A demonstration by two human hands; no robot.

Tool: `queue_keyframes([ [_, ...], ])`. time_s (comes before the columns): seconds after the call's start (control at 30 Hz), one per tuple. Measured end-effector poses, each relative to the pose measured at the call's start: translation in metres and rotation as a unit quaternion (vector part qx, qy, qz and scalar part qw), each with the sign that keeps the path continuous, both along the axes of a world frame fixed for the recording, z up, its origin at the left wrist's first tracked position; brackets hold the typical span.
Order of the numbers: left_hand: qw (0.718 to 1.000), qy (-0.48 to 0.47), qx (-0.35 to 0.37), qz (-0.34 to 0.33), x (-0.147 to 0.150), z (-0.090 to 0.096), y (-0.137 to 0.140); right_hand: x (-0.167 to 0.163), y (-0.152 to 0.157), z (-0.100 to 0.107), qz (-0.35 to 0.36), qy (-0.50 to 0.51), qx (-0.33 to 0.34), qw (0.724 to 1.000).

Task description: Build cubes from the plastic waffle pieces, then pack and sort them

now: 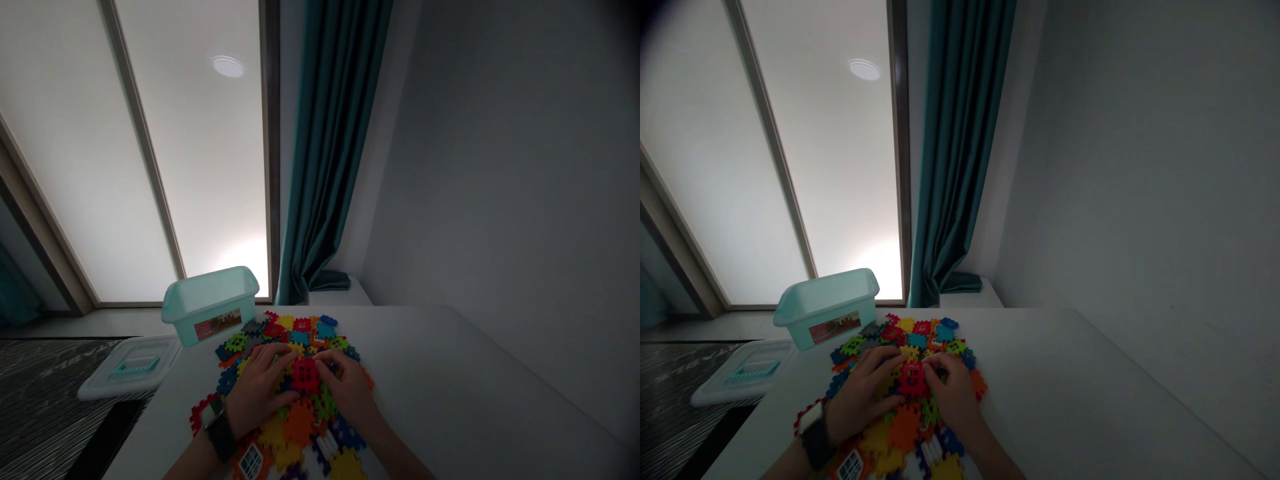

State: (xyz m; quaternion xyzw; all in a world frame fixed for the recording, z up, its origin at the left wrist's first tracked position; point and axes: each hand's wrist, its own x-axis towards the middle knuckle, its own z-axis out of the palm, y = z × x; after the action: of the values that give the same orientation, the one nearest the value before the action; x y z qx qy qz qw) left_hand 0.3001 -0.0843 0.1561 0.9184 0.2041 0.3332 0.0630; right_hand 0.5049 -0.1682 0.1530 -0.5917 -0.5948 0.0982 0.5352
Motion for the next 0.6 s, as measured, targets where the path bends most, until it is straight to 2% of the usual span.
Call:
queue_keyframes([
  [0.27, 0.999, -0.002, 0.024, -0.021, -0.001, -0.017, 0.015, -0.001, -0.002, -0.002, 0.009, -0.034, 0.016, 0.999],
  [0.37, 1.000, -0.007, 0.018, -0.015, -0.002, -0.015, 0.016, 0.001, -0.004, -0.001, 0.027, -0.128, 0.049, 0.990],
  [0.47, 1.000, -0.025, 0.001, -0.005, -0.005, -0.010, 0.016, 0.004, -0.007, 0.000, 0.060, -0.239, 0.083, 0.966],
  [0.6, 0.999, -0.042, -0.008, 0.005, -0.008, -0.007, 0.016, 0.005, -0.008, 0.000, 0.066, -0.310, 0.092, 0.944],
])
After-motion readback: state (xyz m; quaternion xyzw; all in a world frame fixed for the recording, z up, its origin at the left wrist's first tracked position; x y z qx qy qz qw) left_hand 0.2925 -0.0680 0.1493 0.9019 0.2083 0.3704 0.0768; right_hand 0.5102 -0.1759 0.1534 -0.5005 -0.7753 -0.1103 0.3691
